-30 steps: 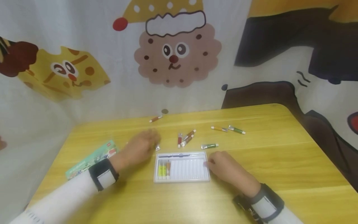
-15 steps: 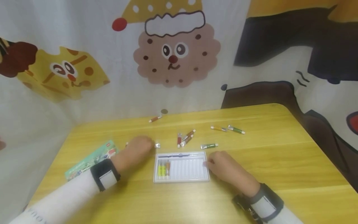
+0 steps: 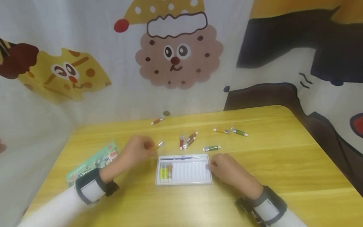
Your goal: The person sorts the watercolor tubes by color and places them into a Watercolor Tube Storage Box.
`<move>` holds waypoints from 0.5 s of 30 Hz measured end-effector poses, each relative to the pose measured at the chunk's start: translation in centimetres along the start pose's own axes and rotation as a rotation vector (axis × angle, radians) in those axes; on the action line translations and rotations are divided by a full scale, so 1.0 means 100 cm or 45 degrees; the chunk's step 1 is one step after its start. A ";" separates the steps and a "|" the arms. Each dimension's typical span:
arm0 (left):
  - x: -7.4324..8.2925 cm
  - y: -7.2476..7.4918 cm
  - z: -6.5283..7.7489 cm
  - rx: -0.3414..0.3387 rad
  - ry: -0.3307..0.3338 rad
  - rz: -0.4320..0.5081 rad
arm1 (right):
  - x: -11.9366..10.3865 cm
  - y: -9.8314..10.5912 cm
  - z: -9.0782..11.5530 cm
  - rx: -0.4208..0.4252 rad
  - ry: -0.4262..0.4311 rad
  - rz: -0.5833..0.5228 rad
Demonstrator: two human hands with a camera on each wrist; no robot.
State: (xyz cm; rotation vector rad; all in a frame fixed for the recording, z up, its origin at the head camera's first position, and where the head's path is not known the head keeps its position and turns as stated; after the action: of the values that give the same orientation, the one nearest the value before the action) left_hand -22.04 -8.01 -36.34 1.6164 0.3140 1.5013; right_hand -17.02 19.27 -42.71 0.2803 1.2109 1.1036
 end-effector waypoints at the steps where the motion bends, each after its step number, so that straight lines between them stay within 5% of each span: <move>1: 0.004 0.000 0.003 0.011 -0.006 0.016 | 0.000 0.000 0.000 -0.001 -0.001 0.000; 7: 0.017 -0.015 0.017 -0.014 0.015 0.110 | 0.000 0.000 0.001 0.001 -0.018 -0.011; 15: 0.024 -0.047 0.021 -0.119 -0.001 0.084 | 0.000 0.001 0.001 -0.001 -0.011 -0.007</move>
State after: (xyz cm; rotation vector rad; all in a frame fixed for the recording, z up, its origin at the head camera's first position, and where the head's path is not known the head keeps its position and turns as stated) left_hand -17.86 -4.44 -37.88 1.5663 0.1888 1.5418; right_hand -16.94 19.34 -42.61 0.2807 1.2028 1.0967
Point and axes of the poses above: each hand's wrist, its own z-axis away from the middle knuckle, its own y-axis out of the back of the hand, x = y × z, the point moved 9 cm from there along -z, towards the middle knuckle, and after that the axes turned 10 degrees about -x, right-handed, at the moved point
